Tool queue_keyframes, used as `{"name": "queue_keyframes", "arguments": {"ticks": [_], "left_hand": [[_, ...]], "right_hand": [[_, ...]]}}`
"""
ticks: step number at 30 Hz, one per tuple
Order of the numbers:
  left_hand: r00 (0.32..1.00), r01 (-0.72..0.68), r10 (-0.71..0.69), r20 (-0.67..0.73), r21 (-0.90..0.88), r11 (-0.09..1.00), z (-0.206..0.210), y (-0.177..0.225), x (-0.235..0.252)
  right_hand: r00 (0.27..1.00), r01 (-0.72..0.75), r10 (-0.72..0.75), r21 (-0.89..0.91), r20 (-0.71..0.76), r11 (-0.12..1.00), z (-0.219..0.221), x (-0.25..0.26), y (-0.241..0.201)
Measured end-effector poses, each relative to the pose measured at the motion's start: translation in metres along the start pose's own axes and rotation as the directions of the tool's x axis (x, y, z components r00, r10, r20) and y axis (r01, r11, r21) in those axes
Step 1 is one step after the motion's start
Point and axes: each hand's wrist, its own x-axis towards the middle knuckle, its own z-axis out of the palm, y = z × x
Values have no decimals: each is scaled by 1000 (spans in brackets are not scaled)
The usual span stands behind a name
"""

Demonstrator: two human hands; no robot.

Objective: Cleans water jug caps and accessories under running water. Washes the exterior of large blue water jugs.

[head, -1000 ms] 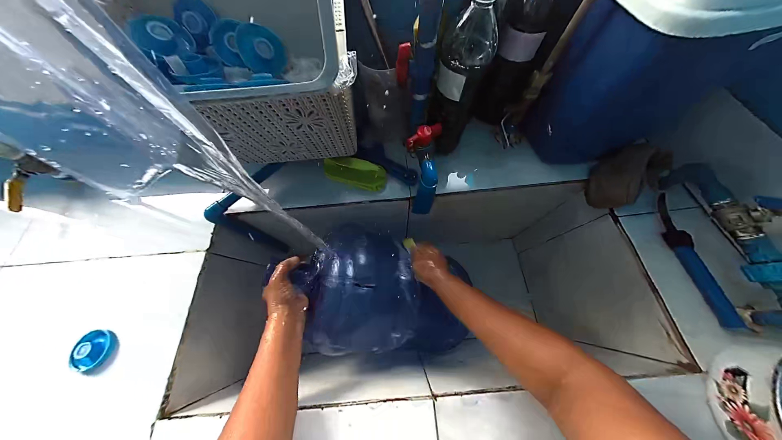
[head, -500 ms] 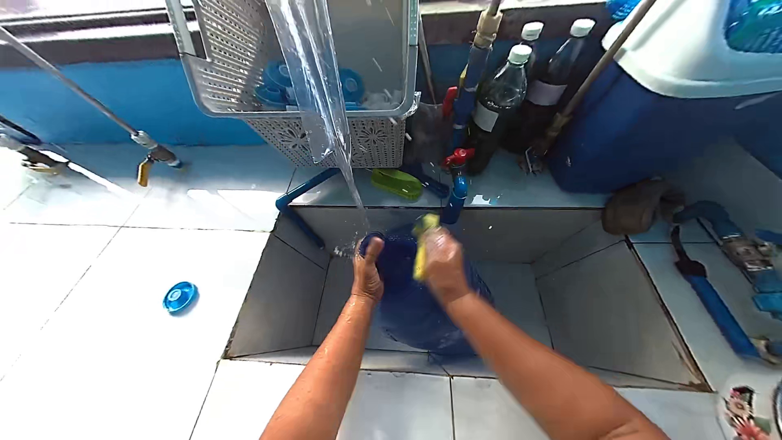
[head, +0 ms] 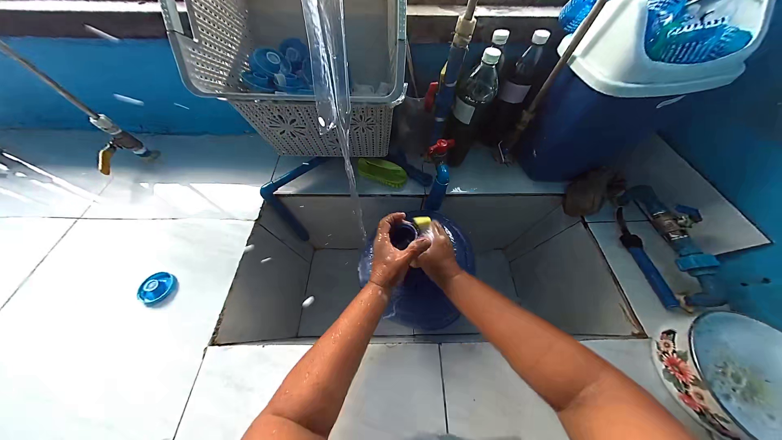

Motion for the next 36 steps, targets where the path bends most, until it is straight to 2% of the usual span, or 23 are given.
{"name": "queue_keyframes", "arguments": {"ticks": [2,4,5,7,9,11,13,14,15,17,19,20,21,22,24,25,27,29,30,31,33,35,36], "left_hand": [[992,-113,122,-38,200,973,-5,-4,-4],[966,-192,224,-130,219,957,-8,-17,-6],[949,-196,233,-213,183,963,-10,-26,-5],[915,-90,105,-389,58,994,-19,-32,12],[888,23,-31,-459,-24,999,-26,-30,24],[916,40,-56,-396,-49,998,-36,-26,20],[945,-62,23,-327,-110,992,-39,-31,9],[946,-97,44,-320,-151,984,-37,-35,6],[934,-96,29,-357,-172,980,-39,-38,7],[857,2,-100,-505,-191,982,-53,-39,26],[766,100,-237,-597,-253,962,-65,-37,46],[776,117,-253,-577,-261,958,-70,-36,46],[823,100,-226,-521,-258,961,-76,-38,40],[876,56,-177,-450,-269,961,-80,-41,33],[946,-22,-93,-311,-346,938,-83,-56,21],[945,-20,-102,-310,-369,929,-86,-61,20],[841,31,-208,-499,-339,940,-93,-62,33],[677,136,-337,-655,-338,931,-95,-56,42],[686,151,-335,-646,-325,934,-97,-57,39],[753,126,-297,-587,-314,941,-101,-60,34],[876,62,-224,-427,-360,931,-108,-68,23],[900,89,-257,-352,-428,900,-122,-80,18],[855,120,-314,-413,-432,894,-132,-84,20]], "right_hand": [[981,130,-74,-332,177,934,-16,32,17],[967,30,85,-440,238,897,-22,40,17],[978,54,37,-420,205,906,-11,19,16],[943,332,-327,-306,68,892,34,-43,13],[808,581,-588,-191,24,791,59,-71,12],[874,482,-454,-185,175,856,38,-37,6],[931,122,-38,-212,362,970,2,37,7],[927,10,74,-222,368,975,-4,60,15],[942,17,56,-212,331,977,0,58,18],[937,328,-302,-144,176,934,35,5,13],[783,620,-619,-6,64,784,68,-40,10],[751,658,-657,16,71,753,71,-39,8],[801,583,-577,13,162,813,62,-21,3],[868,412,-385,-23,312,911,44,9,-3],[884,87,-12,-140,467,986,21,74,1],[891,50,27,-157,454,986,22,81,5],[921,276,-243,-71,303,959,50,43,4],[804,563,-568,82,178,823,78,-7,4],[753,625,-636,121,168,771,79,-10,0],[759,596,-606,124,238,794,71,2,-4],[833,327,-320,65,451,943,44,49,0],[872,23,4,-50,489,999,37,74,56],[875,-74,124,-124,467,989,41,66,97]]}}
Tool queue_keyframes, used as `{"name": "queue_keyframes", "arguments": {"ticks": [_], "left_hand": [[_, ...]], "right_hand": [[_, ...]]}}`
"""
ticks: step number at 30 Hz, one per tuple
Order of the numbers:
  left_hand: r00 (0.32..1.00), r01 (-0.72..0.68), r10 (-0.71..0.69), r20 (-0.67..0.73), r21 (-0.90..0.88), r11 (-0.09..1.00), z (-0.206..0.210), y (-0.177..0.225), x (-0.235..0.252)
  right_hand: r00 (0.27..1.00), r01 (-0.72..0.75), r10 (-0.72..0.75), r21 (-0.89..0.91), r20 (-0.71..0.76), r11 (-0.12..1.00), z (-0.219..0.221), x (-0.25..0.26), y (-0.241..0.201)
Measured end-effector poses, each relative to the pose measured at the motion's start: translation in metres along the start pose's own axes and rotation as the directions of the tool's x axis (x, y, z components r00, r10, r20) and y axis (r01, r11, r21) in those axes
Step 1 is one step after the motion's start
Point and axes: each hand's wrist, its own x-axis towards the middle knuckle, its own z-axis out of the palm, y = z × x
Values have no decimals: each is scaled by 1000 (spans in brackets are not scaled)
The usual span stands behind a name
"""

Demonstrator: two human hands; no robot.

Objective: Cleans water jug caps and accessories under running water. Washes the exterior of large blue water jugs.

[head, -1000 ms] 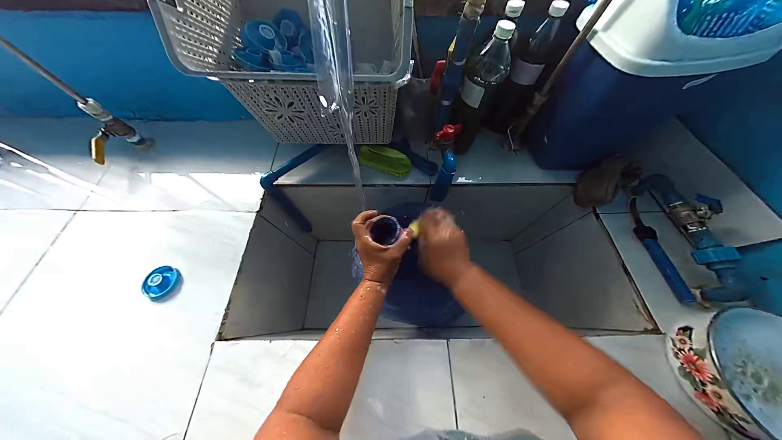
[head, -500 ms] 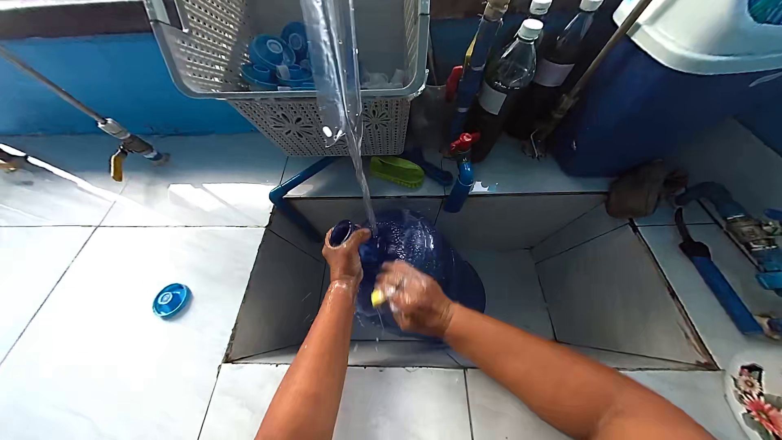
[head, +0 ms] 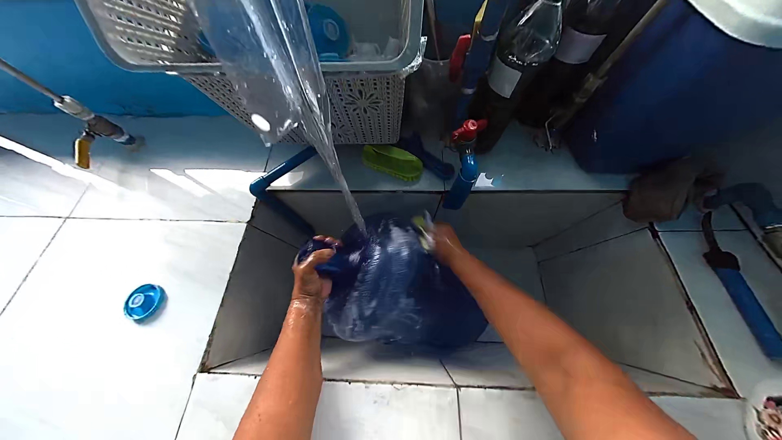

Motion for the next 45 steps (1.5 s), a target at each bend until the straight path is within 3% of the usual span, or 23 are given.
{"name": "queue_keyframes", "arguments": {"ticks": [3,5,7,9,11,14,16,18,20,21,22,24,26,28,31,32,34,37,38,40,42,43,45], "left_hand": [[858,137,-46,-512,140,981,5,10,23],[888,127,-32,-459,178,976,24,6,11],[992,26,-14,-125,95,995,32,-1,-2],[996,78,-79,40,27,997,16,-8,-5],[953,167,-148,-263,49,985,4,-2,5],[865,168,-98,-492,100,981,28,5,4],[969,67,-44,-244,86,994,49,9,-9],[993,48,-48,-110,3,999,49,-3,-15],[951,117,-124,-285,-44,992,53,-6,-17],[940,135,-143,-310,-50,990,56,-5,-19],[956,119,-127,-265,-47,992,58,-5,-24],[999,36,-38,-39,-40,999,59,-5,-36],[992,-25,32,122,-55,998,57,-7,-35],[998,-20,24,51,-73,997,53,-6,-22],[995,49,-54,-78,-74,996,49,-2,-10],[999,47,-48,-10,-61,997,46,-1,-12],[983,0,12,181,-67,998,43,-3,-17],[970,-32,51,239,-83,996,39,-8,-18],[992,-46,54,115,-68,997,41,-8,-12],[974,8,-5,-227,14,1000,45,-6,-5],[947,86,-70,-314,39,995,43,2,-2],[966,71,-58,-250,41,997,39,5,-4],[996,22,-20,-83,21,1000,33,3,-10]], "right_hand": [[977,-200,205,-72,66,977,20,-22,54],[977,-205,201,62,68,977,12,-27,5],[989,-128,141,218,-49,968,-7,-12,-32],[983,-148,164,160,-88,976,0,-13,8],[943,-328,329,-25,45,944,8,-27,70],[874,-469,469,-37,126,883,1,-32,49],[951,-259,276,126,-138,958,-3,-34,-4],[898,203,-156,72,-411,977,20,-50,-32],[734,593,-600,-130,-319,795,47,-62,-54],[692,674,-698,-184,-185,716,46,-62,-68],[752,641,-658,-199,-28,741,33,-56,-84],[940,313,-279,-175,195,933,-10,-8,-103],[975,79,-24,-242,221,967,-37,31,-102],[971,233,-209,-290,114,928,-13,1,-100],[738,653,-675,-269,18,708,51,-68,-98],[756,638,-654,-256,33,726,47,-69,-103],[927,371,-354,-166,123,914,0,-36,-111],[981,186,-190,-112,-27,976,-26,2,-80],[947,278,-296,-145,-127,950,-7,-13,-77],[735,597,-618,-166,-278,785,55,-58,-70],[534,767,-782,-204,-320,608,76,-71,-70],[548,757,-775,-206,-316,620,64,-64,-72],[769,569,-574,-107,-283,815,26,-39,-58]]}}
